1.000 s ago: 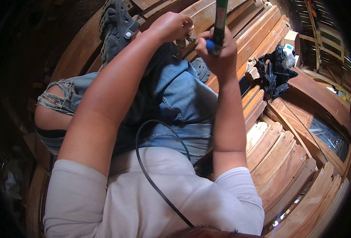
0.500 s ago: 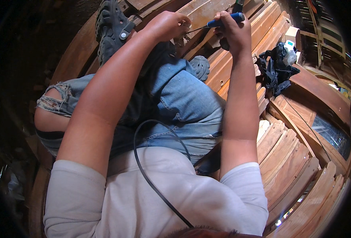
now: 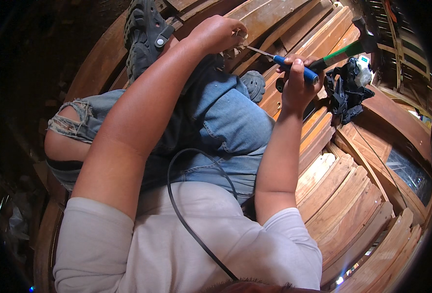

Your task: The person sits on a wooden floor and uses a chisel and hammer to carve a small block of wood. They repeatedly strike the chisel to remove wood shavings and shape the block, occasionally pausing to inspect the progress.

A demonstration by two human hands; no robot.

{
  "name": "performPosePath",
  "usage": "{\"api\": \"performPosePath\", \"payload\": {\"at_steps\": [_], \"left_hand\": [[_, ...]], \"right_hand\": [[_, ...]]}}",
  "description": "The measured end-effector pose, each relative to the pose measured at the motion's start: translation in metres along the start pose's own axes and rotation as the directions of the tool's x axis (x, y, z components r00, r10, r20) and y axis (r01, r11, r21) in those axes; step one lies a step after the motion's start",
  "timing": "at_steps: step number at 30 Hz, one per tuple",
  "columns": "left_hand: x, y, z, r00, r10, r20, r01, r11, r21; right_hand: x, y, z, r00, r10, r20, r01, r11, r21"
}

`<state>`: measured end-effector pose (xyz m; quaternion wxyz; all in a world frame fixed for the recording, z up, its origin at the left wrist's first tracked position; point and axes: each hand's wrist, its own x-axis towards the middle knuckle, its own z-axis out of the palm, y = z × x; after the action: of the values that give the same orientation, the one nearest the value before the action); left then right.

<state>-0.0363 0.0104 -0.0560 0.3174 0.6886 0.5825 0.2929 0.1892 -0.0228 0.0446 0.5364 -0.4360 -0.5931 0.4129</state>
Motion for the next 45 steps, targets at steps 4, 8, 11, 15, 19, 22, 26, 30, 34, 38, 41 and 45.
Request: {"api": "performPosePath", "payload": {"at_steps": [4, 8, 11, 15, 19, 22, 26, 30, 34, 38, 41, 45], "left_hand": [[0.0, 0.002, 0.001, 1.0, -0.016, -0.014, 0.017, 1.0, 0.019], [-0.003, 0.004, -0.003, 0.999, -0.049, 0.003, 0.049, 0.998, -0.033], [-0.002, 0.005, -0.001, 0.998, -0.062, -0.002, 0.062, 0.996, -0.059], [-0.001, 0.005, -0.002, 0.999, -0.04, -0.007, 0.04, 0.998, -0.04], [0.0, 0.006, -0.002, 0.997, -0.078, 0.005, 0.078, 0.996, -0.043], [0.001, 0.004, -0.001, 0.995, -0.092, 0.03, 0.095, 0.992, -0.088], [0.002, -0.005, 0.005, 0.997, -0.078, -0.029, 0.076, 0.995, -0.069], [0.002, 0.0, 0.007, 0.992, -0.089, -0.093, 0.091, 0.996, 0.017], [-0.002, 0.011, 0.003, 0.994, -0.066, -0.084, 0.075, 0.992, 0.105], [-0.004, 0.017, 0.002, 0.997, -0.032, -0.071, 0.04, 0.993, 0.115], [-0.004, 0.015, 0.003, 0.997, 0.004, -0.071, 0.001, 0.997, 0.072], [-0.002, 0.012, 0.006, 0.998, 0.014, -0.066, -0.013, 1.0, 0.024]], "right_hand": [[0.0, 0.0, 0.01, 0.997, -0.051, 0.063, 0.054, 0.997, -0.049], [0.002, 0.008, 0.012, 0.973, -0.185, 0.141, 0.206, 0.966, -0.157], [0.003, 0.004, 0.014, 0.975, -0.171, 0.138, 0.189, 0.974, -0.124], [0.004, -0.004, 0.017, 0.99, -0.096, 0.102, 0.1, 0.994, -0.037], [0.011, 0.0, 0.015, 0.982, -0.149, 0.112, 0.154, 0.987, -0.036], [0.014, 0.004, 0.008, 0.987, -0.137, 0.09, 0.142, 0.988, -0.058], [0.013, -0.011, 0.008, 0.998, 0.054, 0.011, -0.054, 0.995, 0.086], [0.018, -0.01, -0.004, 0.989, 0.143, 0.022, -0.144, 0.962, 0.23], [0.024, 0.006, -0.014, 0.993, 0.109, -0.036, -0.1, 0.977, 0.186], [0.026, 0.002, -0.016, 0.997, 0.06, -0.043, -0.053, 0.988, 0.143], [0.028, 0.002, -0.015, 0.995, 0.093, 0.026, -0.096, 0.957, 0.275], [0.026, 0.003, -0.014, 0.998, 0.034, 0.061, -0.041, 0.992, 0.118]]}}
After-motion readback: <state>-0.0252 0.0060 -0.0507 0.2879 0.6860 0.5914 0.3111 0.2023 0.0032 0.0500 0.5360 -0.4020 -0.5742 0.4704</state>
